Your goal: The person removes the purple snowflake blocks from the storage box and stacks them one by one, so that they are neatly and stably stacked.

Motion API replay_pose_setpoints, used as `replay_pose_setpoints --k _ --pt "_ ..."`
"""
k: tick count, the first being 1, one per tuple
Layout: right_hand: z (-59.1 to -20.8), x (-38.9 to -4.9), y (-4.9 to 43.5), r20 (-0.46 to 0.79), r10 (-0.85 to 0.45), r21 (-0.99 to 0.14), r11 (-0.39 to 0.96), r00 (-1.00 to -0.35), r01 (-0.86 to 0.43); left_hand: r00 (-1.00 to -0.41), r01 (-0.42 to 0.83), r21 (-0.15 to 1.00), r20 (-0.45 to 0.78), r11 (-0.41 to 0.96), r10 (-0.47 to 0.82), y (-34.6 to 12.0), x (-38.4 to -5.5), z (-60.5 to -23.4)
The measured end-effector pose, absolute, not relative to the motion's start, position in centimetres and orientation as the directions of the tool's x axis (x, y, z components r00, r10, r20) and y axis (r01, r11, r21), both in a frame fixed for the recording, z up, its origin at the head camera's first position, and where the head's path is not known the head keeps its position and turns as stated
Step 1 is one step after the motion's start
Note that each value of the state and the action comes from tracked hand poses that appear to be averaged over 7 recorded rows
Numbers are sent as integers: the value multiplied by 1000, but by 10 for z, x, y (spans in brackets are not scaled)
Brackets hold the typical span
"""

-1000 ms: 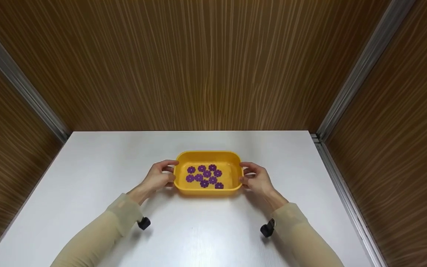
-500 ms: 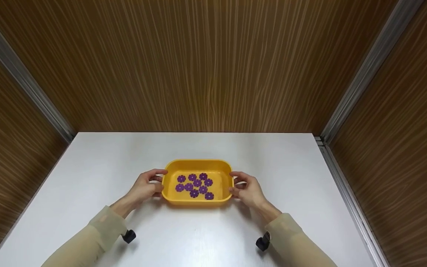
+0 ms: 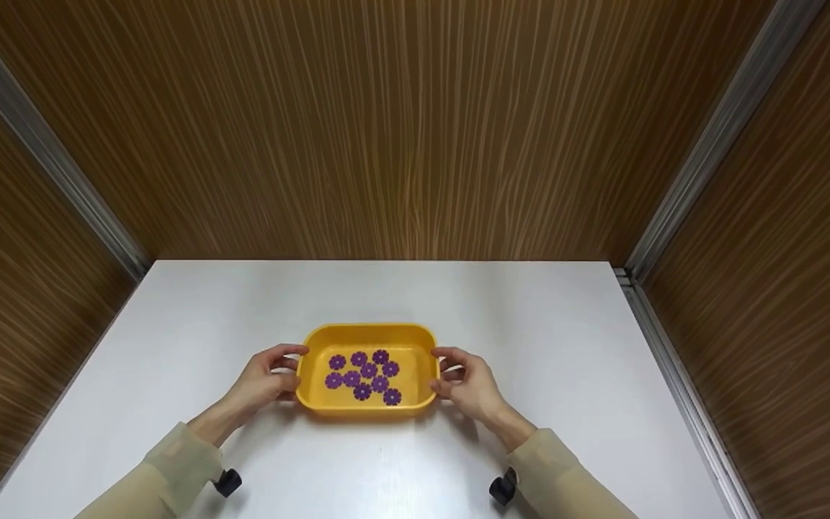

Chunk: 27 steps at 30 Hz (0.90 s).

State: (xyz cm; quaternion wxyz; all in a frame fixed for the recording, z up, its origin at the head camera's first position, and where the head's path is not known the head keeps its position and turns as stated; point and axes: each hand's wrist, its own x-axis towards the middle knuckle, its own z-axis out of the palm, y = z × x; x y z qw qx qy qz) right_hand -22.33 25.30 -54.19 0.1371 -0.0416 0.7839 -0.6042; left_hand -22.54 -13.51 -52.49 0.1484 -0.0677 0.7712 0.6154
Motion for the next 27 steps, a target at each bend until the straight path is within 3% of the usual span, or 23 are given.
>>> replay_pose_setpoints --k 18,27 --pt "-545 -233 261 -131 -275 -951 306 -953 42 -941 -317 895 -339 315 17 -128 -230 -515" --pt "-545 -237 264 -73 -323 -932 358 -944 -51 -937 -324 895 -348 308 27 -130 -232 -517"
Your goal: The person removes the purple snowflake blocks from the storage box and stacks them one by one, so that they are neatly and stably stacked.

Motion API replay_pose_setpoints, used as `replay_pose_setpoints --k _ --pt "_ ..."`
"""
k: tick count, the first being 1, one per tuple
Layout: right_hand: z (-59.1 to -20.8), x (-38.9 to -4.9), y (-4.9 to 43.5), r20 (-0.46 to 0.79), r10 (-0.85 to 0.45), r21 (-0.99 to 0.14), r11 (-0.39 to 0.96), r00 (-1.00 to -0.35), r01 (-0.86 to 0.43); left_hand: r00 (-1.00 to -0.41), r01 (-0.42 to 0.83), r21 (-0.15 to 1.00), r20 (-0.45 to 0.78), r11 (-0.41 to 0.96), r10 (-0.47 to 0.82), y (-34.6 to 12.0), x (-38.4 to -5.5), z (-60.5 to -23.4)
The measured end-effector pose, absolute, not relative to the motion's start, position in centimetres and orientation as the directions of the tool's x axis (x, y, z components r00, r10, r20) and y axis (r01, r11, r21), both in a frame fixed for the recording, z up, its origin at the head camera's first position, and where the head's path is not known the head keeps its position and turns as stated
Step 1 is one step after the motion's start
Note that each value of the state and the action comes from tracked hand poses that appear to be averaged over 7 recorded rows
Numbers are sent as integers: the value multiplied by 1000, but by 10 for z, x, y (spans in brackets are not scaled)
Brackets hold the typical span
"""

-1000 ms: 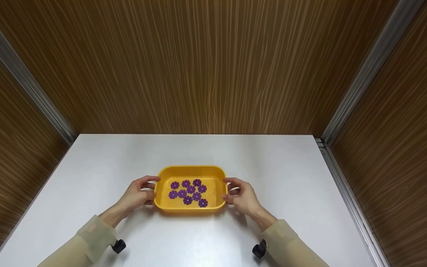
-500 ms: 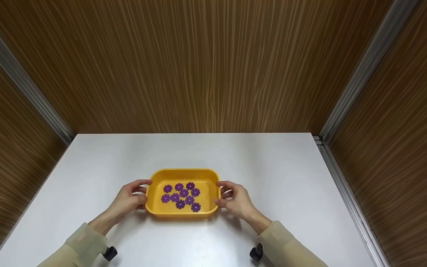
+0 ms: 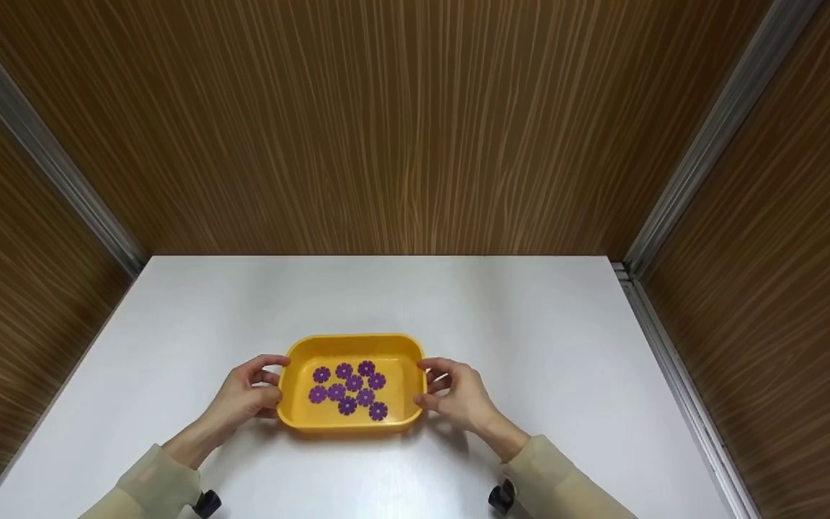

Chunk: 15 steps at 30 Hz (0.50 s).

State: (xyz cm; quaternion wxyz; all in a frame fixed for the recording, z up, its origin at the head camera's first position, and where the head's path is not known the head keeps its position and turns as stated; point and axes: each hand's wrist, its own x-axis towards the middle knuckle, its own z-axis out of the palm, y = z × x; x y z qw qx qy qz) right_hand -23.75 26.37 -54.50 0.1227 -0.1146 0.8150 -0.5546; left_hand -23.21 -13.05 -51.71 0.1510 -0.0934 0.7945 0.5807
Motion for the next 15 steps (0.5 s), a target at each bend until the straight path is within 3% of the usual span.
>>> replay_pose_setpoints --k 15 --pt "-522 -256 274 30 -442 -839 477 -897 -263 -930 -332 880 -366 341 40 -133 -228 -513"
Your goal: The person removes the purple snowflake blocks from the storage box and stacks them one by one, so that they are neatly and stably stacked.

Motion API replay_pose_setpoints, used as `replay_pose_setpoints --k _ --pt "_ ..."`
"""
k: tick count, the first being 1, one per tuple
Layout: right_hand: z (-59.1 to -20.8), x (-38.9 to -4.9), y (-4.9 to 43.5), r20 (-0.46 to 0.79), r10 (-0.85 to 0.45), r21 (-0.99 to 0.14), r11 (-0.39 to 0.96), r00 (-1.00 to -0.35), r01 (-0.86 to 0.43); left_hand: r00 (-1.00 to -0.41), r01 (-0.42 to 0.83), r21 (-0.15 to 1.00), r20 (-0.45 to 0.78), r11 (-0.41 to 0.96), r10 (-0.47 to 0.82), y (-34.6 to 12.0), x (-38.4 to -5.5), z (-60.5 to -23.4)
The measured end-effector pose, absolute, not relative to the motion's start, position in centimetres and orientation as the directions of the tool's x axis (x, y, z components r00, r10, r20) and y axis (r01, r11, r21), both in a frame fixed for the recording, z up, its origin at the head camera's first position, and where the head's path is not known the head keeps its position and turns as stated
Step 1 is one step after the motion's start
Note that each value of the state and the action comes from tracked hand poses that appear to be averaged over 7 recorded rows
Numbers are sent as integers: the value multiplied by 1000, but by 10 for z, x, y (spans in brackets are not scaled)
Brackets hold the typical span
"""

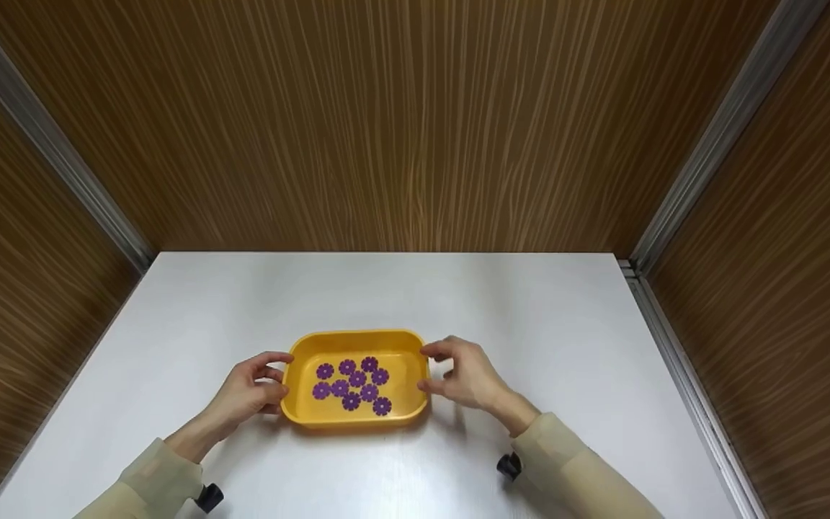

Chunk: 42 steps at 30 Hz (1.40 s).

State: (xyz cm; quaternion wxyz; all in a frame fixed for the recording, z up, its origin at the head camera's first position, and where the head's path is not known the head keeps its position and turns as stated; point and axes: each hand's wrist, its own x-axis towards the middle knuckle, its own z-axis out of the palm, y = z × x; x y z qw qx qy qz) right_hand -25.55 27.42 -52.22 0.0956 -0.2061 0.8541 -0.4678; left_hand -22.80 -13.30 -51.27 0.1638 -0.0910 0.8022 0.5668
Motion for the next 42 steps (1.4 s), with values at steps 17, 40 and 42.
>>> replay_pose_setpoints --k 17,40,42 --pt "-494 -300 247 -46 -811 -761 407 -583 -506 -928 -324 879 -368 350 66 -131 -229 -510" --pt "-519 -298 199 -243 -895 -521 446 -374 -727 -925 -322 883 -371 342 87 -128 -226 -510" --pt "-523 -298 198 -236 -905 -528 426 -355 -735 -924 -322 884 -371 339 89 -129 -226 -510"
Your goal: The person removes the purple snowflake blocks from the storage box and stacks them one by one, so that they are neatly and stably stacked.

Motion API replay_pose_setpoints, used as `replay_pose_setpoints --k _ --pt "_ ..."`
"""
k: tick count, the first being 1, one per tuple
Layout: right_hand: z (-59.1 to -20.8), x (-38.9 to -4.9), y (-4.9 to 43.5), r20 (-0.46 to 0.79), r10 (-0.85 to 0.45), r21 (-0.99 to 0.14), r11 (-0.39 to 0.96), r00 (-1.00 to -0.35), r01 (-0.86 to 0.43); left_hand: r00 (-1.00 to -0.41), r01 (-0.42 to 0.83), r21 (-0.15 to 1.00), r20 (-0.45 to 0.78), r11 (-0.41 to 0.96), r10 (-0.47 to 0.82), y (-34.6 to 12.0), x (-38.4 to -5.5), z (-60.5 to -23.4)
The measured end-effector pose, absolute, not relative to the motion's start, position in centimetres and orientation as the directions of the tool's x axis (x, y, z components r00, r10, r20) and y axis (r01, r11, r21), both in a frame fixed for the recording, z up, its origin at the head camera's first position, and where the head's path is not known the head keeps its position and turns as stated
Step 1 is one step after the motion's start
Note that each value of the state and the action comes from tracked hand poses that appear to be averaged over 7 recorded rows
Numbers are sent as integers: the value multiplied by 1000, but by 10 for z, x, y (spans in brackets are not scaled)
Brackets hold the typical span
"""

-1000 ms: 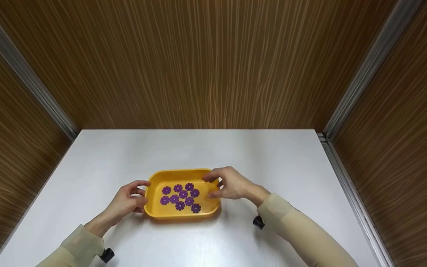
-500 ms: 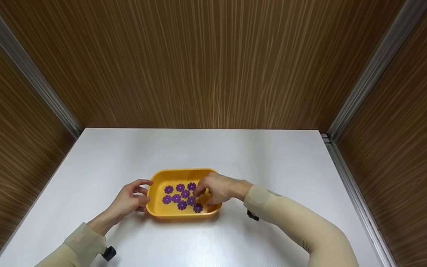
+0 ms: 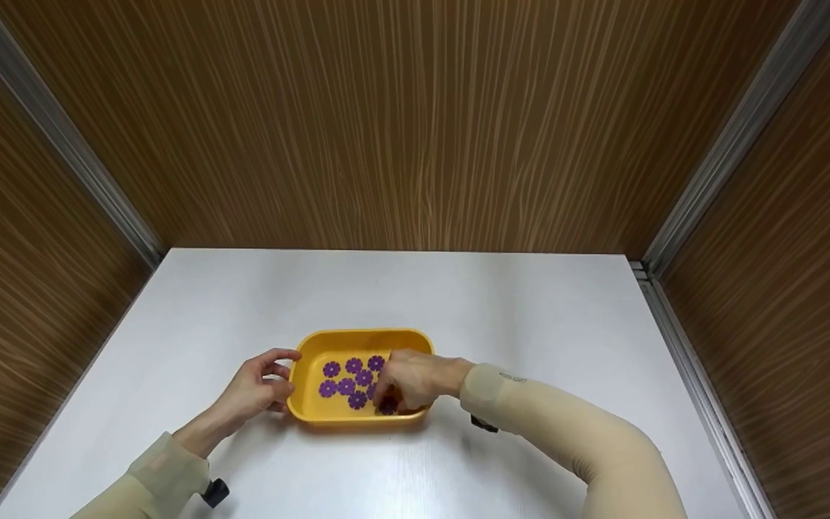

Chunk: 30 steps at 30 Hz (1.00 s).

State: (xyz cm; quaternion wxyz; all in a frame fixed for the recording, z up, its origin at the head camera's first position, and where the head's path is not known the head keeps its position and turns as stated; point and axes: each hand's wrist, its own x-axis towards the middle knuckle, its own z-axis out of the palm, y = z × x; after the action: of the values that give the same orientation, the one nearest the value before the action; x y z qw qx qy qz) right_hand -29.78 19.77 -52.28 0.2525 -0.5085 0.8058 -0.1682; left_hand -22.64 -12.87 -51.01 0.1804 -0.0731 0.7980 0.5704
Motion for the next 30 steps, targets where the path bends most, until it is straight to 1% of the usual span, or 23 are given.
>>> replay_pose_setpoints --k 6,9,17,21,30 --pt "-531 -297 195 -187 -928 -528 371 -321 -764 -921 -329 882 -378 338 90 -129 -226 -509" --pt "-532 -296 192 -169 -937 -506 349 -306 -789 -921 -330 878 -380 346 87 -129 -226 -510" --pt "-530 -297 187 -238 -930 -386 355 -280 -851 -921 -332 871 -383 364 76 -130 -227 -509" --pt "-528 -299 185 -257 -931 -380 342 -257 -859 -917 -341 862 -393 376 69 -129 -227 -510" --pt "-525 -303 181 -266 -934 -372 327 -238 -868 -925 -319 867 -373 383 76 -127 -227 -508"
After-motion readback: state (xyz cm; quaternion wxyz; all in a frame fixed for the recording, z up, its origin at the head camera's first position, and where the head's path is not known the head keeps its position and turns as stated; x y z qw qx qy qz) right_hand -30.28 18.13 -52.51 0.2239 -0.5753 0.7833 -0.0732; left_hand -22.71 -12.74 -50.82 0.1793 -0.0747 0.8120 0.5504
